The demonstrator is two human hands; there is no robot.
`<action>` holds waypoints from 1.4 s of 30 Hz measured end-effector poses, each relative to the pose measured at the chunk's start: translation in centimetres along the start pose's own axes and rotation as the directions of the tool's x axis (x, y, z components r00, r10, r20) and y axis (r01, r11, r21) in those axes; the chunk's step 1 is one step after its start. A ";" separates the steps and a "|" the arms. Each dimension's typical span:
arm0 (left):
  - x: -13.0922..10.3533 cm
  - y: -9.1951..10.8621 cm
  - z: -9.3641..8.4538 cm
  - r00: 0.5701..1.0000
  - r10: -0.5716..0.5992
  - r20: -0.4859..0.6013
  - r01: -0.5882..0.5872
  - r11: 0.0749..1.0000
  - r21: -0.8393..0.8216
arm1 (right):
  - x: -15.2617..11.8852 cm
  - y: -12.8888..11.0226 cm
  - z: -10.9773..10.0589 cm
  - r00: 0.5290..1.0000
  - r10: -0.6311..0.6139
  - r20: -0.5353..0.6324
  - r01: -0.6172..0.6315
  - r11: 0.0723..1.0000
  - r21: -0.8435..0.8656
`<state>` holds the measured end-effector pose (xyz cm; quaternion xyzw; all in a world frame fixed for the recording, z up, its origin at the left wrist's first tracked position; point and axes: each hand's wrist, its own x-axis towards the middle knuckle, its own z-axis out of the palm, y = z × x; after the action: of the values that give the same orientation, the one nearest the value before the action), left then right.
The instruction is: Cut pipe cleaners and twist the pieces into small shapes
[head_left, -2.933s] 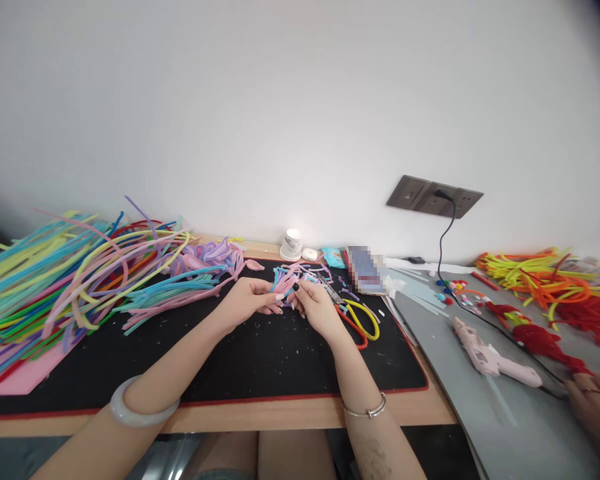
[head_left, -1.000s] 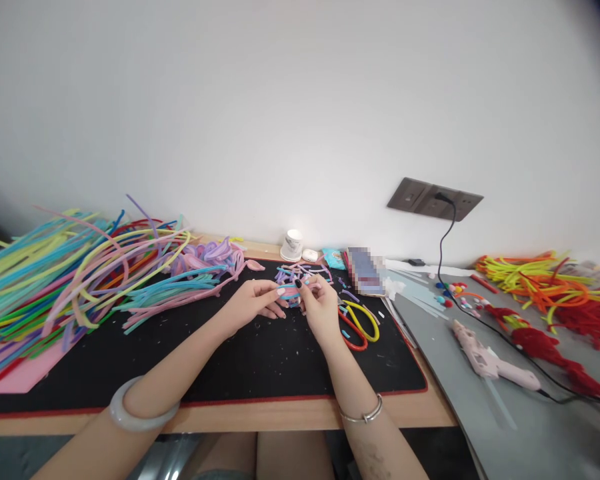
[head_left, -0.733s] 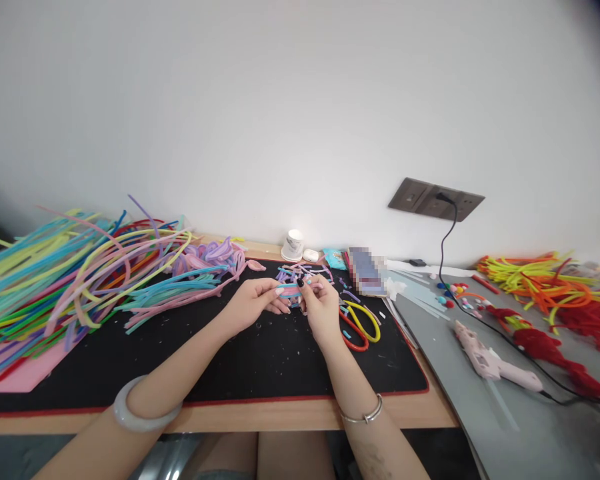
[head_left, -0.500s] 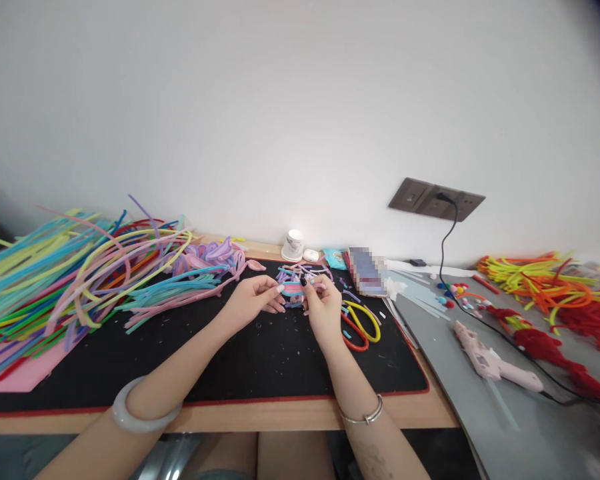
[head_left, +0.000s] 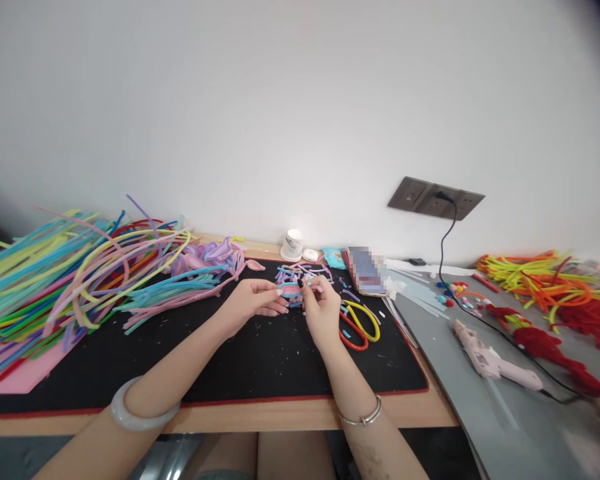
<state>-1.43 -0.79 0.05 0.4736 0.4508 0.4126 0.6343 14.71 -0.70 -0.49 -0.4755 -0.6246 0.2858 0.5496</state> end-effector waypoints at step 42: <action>-0.1 -0.1 0.2 0.987 0.087 0.135 -0.108 0.981 0.161 | 0.6 0.5 0.7 0.963 0.141 0.231 -0.216 0.914 0.343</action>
<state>-1.24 -0.97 0.05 0.5723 0.4186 0.3727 0.5987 14.18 0.17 -0.89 -0.3889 -0.5669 0.4926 0.5336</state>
